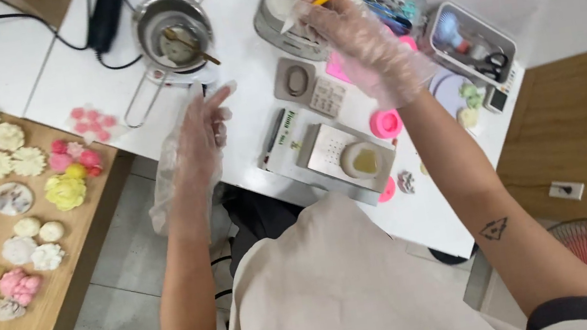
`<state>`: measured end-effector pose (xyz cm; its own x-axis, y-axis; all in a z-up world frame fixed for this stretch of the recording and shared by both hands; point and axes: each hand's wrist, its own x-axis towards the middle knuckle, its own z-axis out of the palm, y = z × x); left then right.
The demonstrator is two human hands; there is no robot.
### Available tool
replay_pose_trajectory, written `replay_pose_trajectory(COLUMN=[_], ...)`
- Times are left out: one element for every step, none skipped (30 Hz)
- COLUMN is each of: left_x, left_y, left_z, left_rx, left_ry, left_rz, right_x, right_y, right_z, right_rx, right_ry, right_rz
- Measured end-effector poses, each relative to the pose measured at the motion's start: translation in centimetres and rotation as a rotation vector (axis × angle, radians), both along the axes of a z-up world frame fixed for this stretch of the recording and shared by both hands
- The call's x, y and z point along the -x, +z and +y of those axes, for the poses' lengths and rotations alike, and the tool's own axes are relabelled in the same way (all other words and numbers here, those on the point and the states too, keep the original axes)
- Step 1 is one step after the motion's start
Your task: Mixing and pouring wax into molds, using a heat gun to melt remaining wax in the pot.
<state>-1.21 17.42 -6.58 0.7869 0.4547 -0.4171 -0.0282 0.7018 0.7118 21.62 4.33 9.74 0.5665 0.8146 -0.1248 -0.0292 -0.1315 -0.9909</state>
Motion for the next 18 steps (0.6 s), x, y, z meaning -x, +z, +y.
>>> replay_pose_trajectory(left_x=[0.2, 0.5, 0.6, 0.8, 1.2, 1.0, 0.7, 0.5, 0.4, 0.3, 0.2, -0.1, -0.5, -0.9, -1.0, -1.0, -1.2, -1.2], left_y=[0.0, 0.1, -0.3, -0.8, -1.2, -1.1, -0.9, -0.6, 0.1, 0.9, 1.6, 1.9, 2.1, 2.4, 2.2, 2.0, 1.8, 1.8], left_z=[-1.6, -3.3, -5.3, -7.3, -9.4, -11.0, -12.5, -14.0, -15.1, -16.1, -16.9, -17.5, -18.2, -18.9, -19.6, -20.2, -20.7, -21.0], left_rx=[-0.053, -0.105, -0.1, -0.127, -0.153, -0.147, -0.15, -0.153, -0.148, -0.146, -0.147, -0.145, -0.169, -0.192, -0.189, -0.202, -0.219, -0.218], left_ry=[-0.024, -0.048, -0.062, -0.105, -0.141, -0.149, -0.166, -0.183, -0.182, -0.194, -0.204, -0.202, -0.198, -0.193, -0.189, -0.157, -0.123, -0.116], left_rz=[0.012, 0.022, 0.03, 0.026, 0.023, 0.032, 0.059, 0.085, 0.101, 0.116, 0.131, 0.147, 0.167, 0.187, 0.201, 0.217, 0.228, 0.237], right_x=[-0.1, -0.1, -0.6, -0.9, -1.1, -1.9, -2.7, -3.5, -3.1, -2.6, -2.2, -1.8, -1.5, -1.1, -1.1, -1.1, -1.2, -1.1], right_y=[0.7, 1.4, 1.0, 0.6, 0.1, -1.3, -2.8, -4.3, -4.8, -5.4, -5.9, -6.3, -6.7, -7.0, -7.4, -7.8, -8.2, -7.9], right_z=[-2.0, -4.0, -5.7, -7.4, -8.9, -10.5, -11.9, -13.3, -14.2, -15.1, -15.8, -15.9, -16.1, -16.2, -16.3, -16.3, -16.1, -16.0], right_rx=[0.018, 0.036, 0.04, 0.059, 0.078, 0.084, 0.125, 0.166, 0.171, 0.148, 0.12, 0.121, 0.098, 0.075, 0.078, 0.084, 0.087, 0.087], right_ry=[-0.01, -0.019, -0.033, -0.079, -0.117, -0.124, -0.122, -0.12, -0.118, -0.059, 0.002, 0.006, 0.035, 0.064, 0.07, 0.102, 0.136, 0.145], right_rz=[0.058, 0.116, 0.124, 0.147, 0.171, 0.181, 0.201, 0.221, 0.237, 0.285, 0.332, 0.348, 0.378, 0.408, 0.421, 0.433, 0.439, 0.447])
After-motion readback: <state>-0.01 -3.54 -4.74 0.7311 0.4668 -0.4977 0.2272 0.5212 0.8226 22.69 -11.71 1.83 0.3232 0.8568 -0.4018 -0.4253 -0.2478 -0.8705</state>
